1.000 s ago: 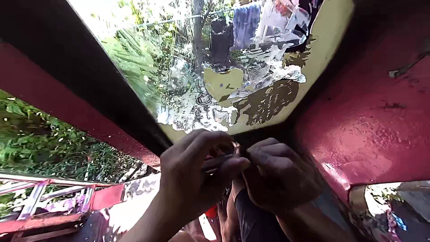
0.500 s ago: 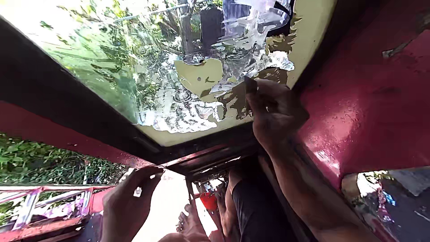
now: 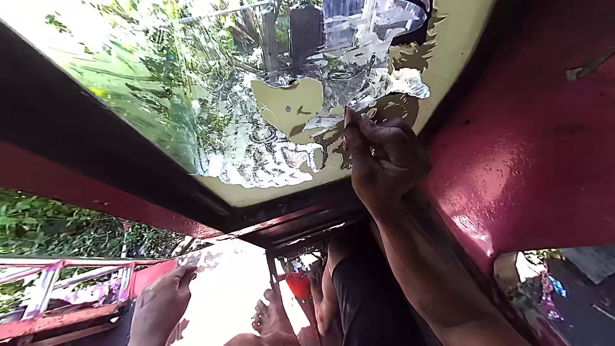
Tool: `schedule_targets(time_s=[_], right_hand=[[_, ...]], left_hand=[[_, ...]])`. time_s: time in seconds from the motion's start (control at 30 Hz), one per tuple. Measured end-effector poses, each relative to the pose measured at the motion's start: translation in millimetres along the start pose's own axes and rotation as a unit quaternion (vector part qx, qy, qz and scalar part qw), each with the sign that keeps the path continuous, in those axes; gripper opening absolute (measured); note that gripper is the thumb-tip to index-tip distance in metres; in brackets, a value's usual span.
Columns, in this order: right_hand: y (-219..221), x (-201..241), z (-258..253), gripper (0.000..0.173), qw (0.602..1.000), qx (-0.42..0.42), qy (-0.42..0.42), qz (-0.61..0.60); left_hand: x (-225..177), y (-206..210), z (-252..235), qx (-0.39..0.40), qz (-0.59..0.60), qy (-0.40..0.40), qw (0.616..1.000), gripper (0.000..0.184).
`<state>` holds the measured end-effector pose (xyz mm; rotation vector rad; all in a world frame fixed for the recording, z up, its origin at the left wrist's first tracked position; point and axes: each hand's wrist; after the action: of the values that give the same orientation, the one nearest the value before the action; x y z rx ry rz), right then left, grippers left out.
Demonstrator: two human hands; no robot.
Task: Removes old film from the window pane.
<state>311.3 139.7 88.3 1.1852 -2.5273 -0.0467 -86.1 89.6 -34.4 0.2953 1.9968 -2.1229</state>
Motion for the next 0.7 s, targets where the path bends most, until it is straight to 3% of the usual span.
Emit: schedule_targets(time_s=[0.17,0.37,0.5,0.57,0.63,0.7], right_hand=[[2,4,-5,0.006,1.0,0.003,0.011,-0.01],[3,5,-8,0.004,1.0,0.002,0.011,-0.01],[-4,3,-11,0.01,0.999,0.028,0.017,-0.035],[-11,1,-13,0.013,0.998,0.055,0.006,-0.026],[-15,-2,-16,0.012,0.997,0.065,-0.029,0.022],[-18,-5,-18,0.012,0.994,0.06,-0.065,0.064]], left_hand=[[-10,-8,-6,-0.013,-0.007,-0.031,0.999,0.026],[-15,-18,-9,-0.102,0.052,0.036,0.993,0.022],[-38,-38,-9,-0.169,0.128,0.04,0.976,0.037],[-52,-50,-11,-0.218,0.231,0.061,0.946,0.033],[-66,-55,-17,-0.244,0.374,0.1,0.889,0.016],[-80,-57,-29,-0.259,0.479,0.12,0.83,0.015]])
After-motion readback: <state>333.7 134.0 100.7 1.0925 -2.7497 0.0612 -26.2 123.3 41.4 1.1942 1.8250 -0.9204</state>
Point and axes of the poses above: each hand's wrist, its own z-axis away from the middle knuckle, its own y-axis out of the palm, x = y × z
